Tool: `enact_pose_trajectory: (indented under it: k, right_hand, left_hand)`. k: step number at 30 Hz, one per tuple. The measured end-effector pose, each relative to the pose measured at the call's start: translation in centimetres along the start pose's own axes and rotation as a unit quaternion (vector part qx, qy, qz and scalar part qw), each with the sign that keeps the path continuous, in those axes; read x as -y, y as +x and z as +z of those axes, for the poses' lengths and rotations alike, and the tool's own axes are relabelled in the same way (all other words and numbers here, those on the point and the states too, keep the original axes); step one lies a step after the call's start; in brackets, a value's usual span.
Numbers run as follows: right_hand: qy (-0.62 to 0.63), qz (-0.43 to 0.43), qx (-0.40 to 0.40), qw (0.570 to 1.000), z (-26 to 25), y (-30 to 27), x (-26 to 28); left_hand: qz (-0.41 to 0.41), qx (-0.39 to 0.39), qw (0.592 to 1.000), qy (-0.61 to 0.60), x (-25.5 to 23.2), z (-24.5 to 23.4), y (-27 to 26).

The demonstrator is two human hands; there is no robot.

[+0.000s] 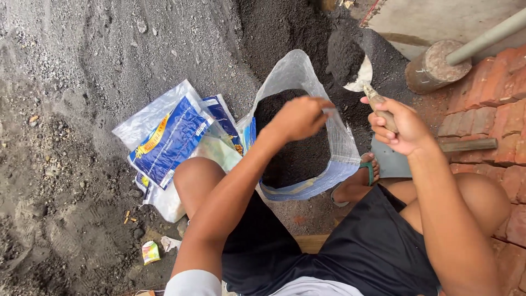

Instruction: Scooping dark granular material from a pile into a plastic bag using a hand trowel.

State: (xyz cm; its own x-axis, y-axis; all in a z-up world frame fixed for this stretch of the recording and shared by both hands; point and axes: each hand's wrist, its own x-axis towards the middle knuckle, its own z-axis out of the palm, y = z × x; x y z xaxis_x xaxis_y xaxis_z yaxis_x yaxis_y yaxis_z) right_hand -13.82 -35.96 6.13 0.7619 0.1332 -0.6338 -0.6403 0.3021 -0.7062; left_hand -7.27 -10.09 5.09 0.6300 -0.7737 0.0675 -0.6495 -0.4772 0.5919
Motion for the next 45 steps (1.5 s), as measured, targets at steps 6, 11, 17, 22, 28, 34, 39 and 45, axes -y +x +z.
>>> enact_pose_trajectory:
  k: [6,11,17,22,28,34,39,45]
  right_hand:
    - [0.008,0.03,-0.101,0.994,2.5,5.8,-1.8]
    - [-0.05,-0.044,-0.115,0.991,7.6,4.7,0.9]
    - [-0.155,-0.108,-0.121,0.975,7.6,1.5,2.6]
    - [-0.287,-0.162,-0.003,0.944,6.0,-6.5,4.2]
    - [-0.519,-0.032,-0.04,0.853,4.1,-10.7,5.4]
    - [-0.728,0.033,0.027,0.684,8.9,-6.7,1.5]
    - [-0.742,-0.051,-0.012,0.668,12.8,-0.6,-4.4]
    - [-0.801,-0.039,-0.078,0.592,12.4,5.8,-8.5]
  left_hand:
    - [-0.112,-0.222,0.956,0.154,4.2,-6.5,-2.5]
    - [-0.279,-0.048,0.956,0.075,7.8,-5.4,-4.1]
    - [-0.331,-0.018,0.942,0.044,8.9,-5.0,-3.9]
    - [-0.323,-0.039,0.945,0.029,10.1,-4.8,-4.1]
    - [-0.316,-0.12,0.941,-0.014,11.0,-4.3,-4.1]
    - [-0.216,-0.119,0.969,0.033,9.1,-4.1,-1.6]
    - [-0.161,-0.132,0.961,0.185,10.4,-0.9,2.8]
    - [-0.181,-0.153,0.961,0.141,11.4,-1.3,3.4]
